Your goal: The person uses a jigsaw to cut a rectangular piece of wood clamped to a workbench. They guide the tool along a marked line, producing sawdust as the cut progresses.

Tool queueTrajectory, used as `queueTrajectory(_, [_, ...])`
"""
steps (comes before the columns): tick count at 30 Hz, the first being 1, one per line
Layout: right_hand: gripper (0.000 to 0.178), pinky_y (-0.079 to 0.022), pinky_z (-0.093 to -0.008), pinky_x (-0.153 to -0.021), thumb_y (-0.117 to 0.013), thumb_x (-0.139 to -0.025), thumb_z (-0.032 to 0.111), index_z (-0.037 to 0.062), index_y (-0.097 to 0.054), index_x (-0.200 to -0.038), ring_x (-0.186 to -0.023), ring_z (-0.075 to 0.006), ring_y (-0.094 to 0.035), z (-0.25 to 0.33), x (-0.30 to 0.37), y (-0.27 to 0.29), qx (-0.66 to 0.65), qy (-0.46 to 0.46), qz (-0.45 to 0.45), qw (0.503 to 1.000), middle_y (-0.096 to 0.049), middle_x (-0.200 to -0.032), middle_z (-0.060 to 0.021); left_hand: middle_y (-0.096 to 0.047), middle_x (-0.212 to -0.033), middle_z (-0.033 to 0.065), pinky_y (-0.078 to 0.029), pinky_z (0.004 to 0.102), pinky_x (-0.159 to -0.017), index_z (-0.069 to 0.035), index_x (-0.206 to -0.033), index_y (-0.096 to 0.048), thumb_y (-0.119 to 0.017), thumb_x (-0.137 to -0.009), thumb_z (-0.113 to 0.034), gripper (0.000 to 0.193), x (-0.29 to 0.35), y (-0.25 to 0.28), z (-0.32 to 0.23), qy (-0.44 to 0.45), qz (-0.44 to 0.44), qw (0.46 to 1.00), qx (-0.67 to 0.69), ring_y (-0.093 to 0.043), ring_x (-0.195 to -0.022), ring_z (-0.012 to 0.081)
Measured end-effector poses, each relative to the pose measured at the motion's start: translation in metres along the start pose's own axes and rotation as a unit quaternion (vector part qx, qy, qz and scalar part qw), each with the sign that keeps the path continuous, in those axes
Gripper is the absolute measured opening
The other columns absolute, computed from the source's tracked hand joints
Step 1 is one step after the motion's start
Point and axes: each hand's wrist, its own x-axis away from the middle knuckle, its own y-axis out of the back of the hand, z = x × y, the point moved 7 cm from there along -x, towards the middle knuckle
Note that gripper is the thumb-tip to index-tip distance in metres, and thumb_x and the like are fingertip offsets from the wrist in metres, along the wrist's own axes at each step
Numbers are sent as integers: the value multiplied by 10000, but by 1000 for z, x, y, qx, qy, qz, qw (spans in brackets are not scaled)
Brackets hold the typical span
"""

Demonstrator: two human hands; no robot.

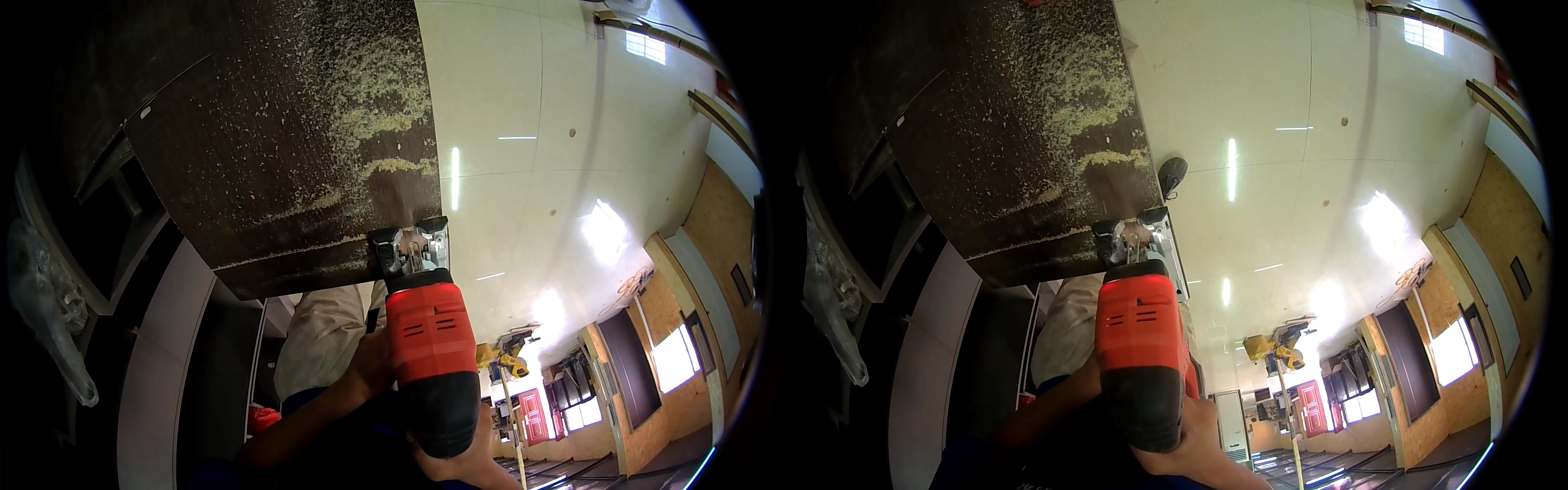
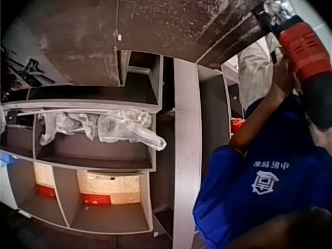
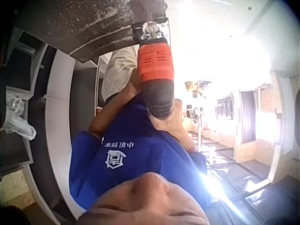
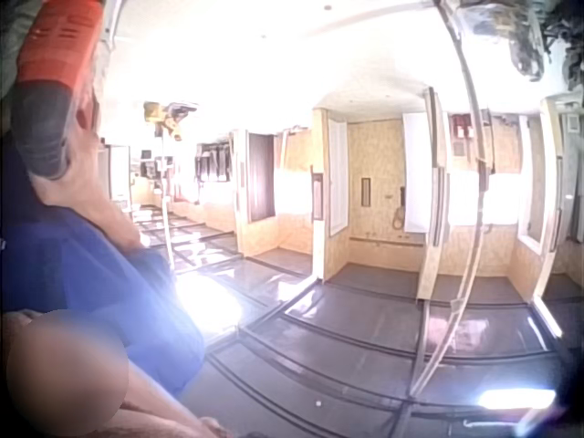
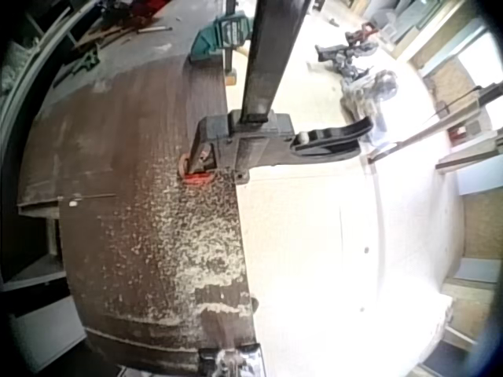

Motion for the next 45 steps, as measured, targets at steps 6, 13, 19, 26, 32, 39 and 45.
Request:
queueTrajectory(6, [294,-563,-349,-645,-805,-724,180,91,-676,-973,-688,-260,-726,1,-2,0,-4,3,4,1000,-713,-783,-67,-644,-1230,112,-561,377,-920,-47,-1334,-563,-629,-1018,-217,365,0,0,6,-1,-2,1000,10,-648,-1100,227])
queueTrajectory(13, [255,-559,-349,-634,-805,-723,189,110,-679,-930,-677,-253,-723,-7,2,-3,-28,-8,18,999,-707,-755,-54,-648,-1217,117,-567,383,-894,-54,-1322,-571,-634,-1007,-214,359,1,-3,12,4,0,999,32,-656,-1081,239])
queueTrajectory(19, [241,-558,-350,-635,-803,-729,207,117,-675,-913,-669,-250,-719,-10,1,-4,-43,-32,34,998,-703,-743,-47,-649,-1191,114,-568,388,-885,-53,-1291,-583,-636,-998,-208,336,-1,-1,3,-6,13,999,-52,-655,-1076,242])
queueTrajectory(26, [329,-575,-354,-691,-797,-728,212,87,-676,-1007,-733,-268,-738,-14,2,-4,-41,-38,39,998,-726,-806,-84,-670,-1050,125,-603,414,-683,-91,-1199,-610,-679,-919,-202,310,1,0,-12,-103,-48,977,-183,-713,-891,315])
queueTrajectory(32, [230,-569,-407,-687,-792,-771,170,67,-740,-970,-790,-313,-742,13,-4,5,-25,-68,-35,997,-741,-845,-167,-669,-1079,132,-608,412,-687,-92,-1236,-593,-682,-926,-209,344,0,2,-24,-94,-39,972,-210,-720,-900,319])
queueTrajectory(39, [182,-557,-413,-633,-772,-777,159,49,-720,-912,-699,-311,-725,21,-12,7,-31,-46,-35,998,-717,-763,-166,-666,-1101,136,-612,412,-695,-92,-1260,-581,-683,-930,-214,367,-1,2,-11,-53,-30,994,-92,-723,-909,322])
queueTrajectory(45, [150,-539,-413,-604,-769,-777,155,45,-705,-857,-652,-304,-706,24,-13,7,-27,-32,-49,998,-697,-715,-154,-663,-1120,140,-615,412,-701,-93,-1280,-570,-685,-933,-219,387,-2,2,-10,-40,-26,998,-47,-726,-917,325])
